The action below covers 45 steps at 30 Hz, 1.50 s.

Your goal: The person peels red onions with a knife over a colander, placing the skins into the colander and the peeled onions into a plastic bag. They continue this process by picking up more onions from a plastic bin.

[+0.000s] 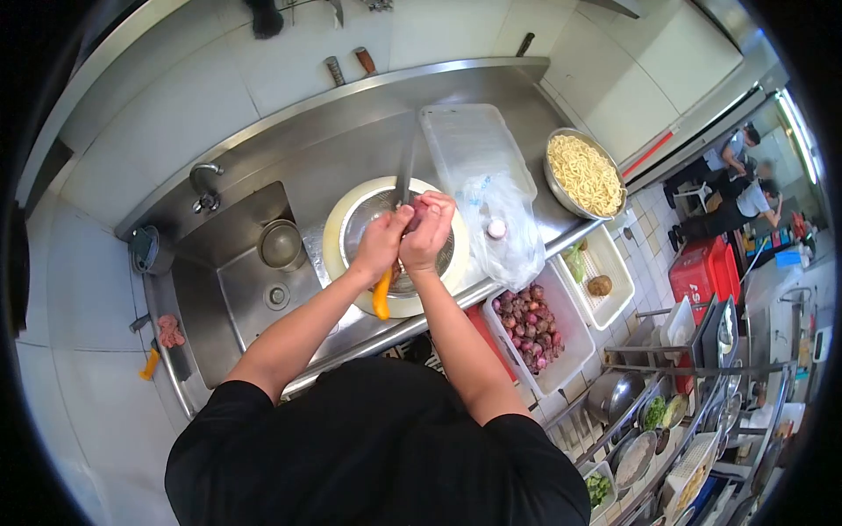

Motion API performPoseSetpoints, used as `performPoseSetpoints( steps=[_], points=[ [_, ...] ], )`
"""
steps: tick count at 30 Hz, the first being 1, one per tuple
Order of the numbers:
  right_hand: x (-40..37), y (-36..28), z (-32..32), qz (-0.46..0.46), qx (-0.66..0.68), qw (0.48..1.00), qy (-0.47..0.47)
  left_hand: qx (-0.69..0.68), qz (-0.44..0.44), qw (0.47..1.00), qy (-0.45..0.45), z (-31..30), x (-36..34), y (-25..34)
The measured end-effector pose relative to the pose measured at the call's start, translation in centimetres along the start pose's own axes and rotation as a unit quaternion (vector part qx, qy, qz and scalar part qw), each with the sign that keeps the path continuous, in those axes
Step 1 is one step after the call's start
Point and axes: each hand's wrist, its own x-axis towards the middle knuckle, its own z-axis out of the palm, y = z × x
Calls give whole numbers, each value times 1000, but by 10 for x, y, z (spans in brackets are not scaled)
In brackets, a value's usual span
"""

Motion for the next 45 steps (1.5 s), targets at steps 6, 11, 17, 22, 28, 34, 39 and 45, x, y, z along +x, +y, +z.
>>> performPoseSetpoints(
  steps=[6,11,17,22,28,34,39,45],
  points=[
    [10,-15,-35,262,106,939,-194,144,94,982,79,-27,32,2],
    [11,1,-51,283,-24,941,-185,240,71,964,85,-28,37,5],
    [12,41,-74,312,-26,949,-41,309,91,947,7,-9,1,10],
    [22,20,-108,394,206,893,-75,387,161,907,39,-38,38,-8],
    [10,11,-114,374,275,877,-120,489,111,865,-24,-33,33,24],
    [5,-1,-77,368,278,886,-41,451,143,878,-69,-4,22,44],
    [6,-2,-66,314,210,926,-23,350,126,925,-77,-13,58,8],
    [9,4,-82,320,214,923,-23,464,92,880,-47,-38,43,30]
  ],
)
